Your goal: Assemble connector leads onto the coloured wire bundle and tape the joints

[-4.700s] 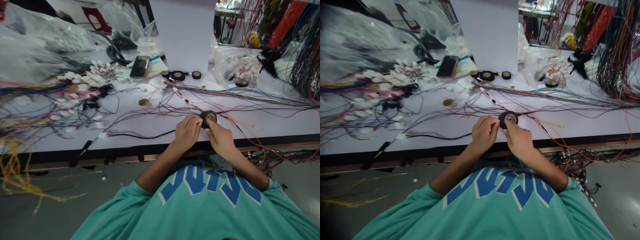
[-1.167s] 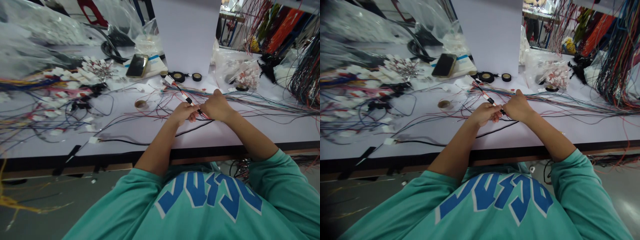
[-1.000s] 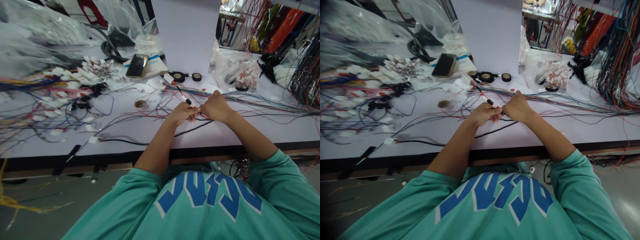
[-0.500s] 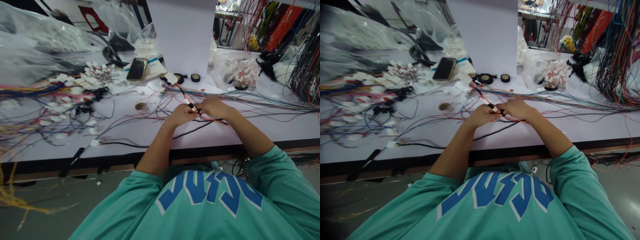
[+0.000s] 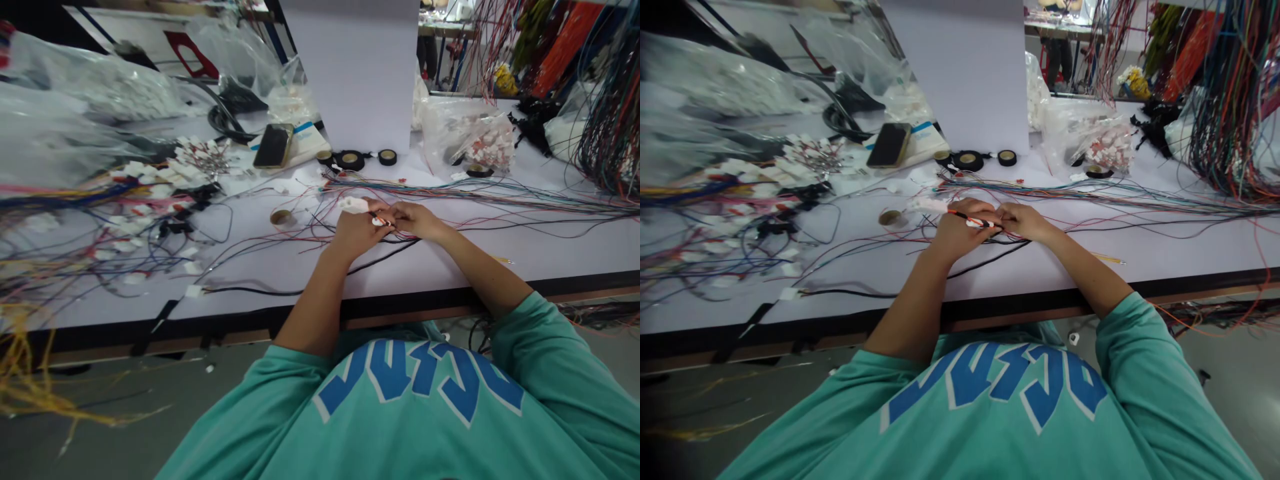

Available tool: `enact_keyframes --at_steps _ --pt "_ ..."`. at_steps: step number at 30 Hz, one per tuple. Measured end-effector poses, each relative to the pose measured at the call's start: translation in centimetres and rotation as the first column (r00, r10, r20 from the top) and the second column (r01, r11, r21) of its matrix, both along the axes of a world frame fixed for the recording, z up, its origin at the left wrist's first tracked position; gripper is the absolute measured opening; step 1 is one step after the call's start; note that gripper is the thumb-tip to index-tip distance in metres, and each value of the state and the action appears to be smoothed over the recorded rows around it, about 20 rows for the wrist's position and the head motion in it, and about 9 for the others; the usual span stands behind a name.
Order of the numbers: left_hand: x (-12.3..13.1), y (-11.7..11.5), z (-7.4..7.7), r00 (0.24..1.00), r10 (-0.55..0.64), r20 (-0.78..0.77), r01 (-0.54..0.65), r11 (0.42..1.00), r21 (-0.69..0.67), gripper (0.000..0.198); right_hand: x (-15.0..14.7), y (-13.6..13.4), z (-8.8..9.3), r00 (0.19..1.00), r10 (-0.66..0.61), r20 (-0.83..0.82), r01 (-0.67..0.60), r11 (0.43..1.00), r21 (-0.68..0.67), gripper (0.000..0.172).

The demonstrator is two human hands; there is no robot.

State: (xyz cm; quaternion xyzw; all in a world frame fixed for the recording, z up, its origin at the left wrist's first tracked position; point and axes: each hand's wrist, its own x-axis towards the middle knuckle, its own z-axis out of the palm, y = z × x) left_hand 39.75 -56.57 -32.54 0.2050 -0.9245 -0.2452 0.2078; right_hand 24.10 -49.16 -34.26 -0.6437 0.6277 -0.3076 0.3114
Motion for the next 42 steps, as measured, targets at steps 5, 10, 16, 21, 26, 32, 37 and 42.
enact_keyframes --at_steps 5,10,16,21,26,32,37,42 --pt "-0.2 -0.5 0.8 0.998 -0.036 0.051 0.021 0.962 0.272 0.017 -0.7 0.8 -1.4 0.974 0.082 0.213 -0.099 0.993 0.071 0.025" --pt "-0.8 -1.2 2.0 0.978 -0.155 0.139 0.095 0.926 0.367 0.019 -0.6 2.6 -1.4 1.000 -0.011 -0.007 0.010 0.996 -0.089 0.046" --pt "-1.1 -1.7 0.4 0.995 -0.088 0.054 0.029 0.743 0.668 0.015 2.9 6.4 -0.7 0.701 0.057 -0.711 -0.416 0.842 -0.343 0.038" --pt "-0.7 -1.5 -1.0 1.000 0.024 0.013 -0.025 0.581 0.813 0.019 4.6 7.3 -0.5 0.484 0.057 -0.873 -0.453 0.870 -0.194 0.029" --pt "-0.3 -0.8 -0.7 0.998 0.003 -0.057 0.041 0.671 0.741 0.022 3.5 6.8 1.7 0.543 -0.099 -0.834 -0.121 0.973 -0.195 0.039" --pt "-0.7 0.6 0.4 0.984 -0.098 -0.148 0.120 0.981 0.151 0.016 1.1 3.5 1.8 0.760 -0.177 -0.626 -0.007 0.960 -0.280 0.025" --pt "-1.5 0.2 0.3 0.942 -0.108 -0.317 0.188 0.955 0.232 0.017 -0.2 2.0 -0.8 0.964 -0.186 -0.188 0.130 0.953 -0.275 0.022" --pt "-2.2 0.2 -0.9 0.933 0.152 -0.325 0.122 0.718 0.686 0.014 0.3 5.1 -0.8 0.905 -0.211 -0.369 0.023 0.890 -0.455 0.032"
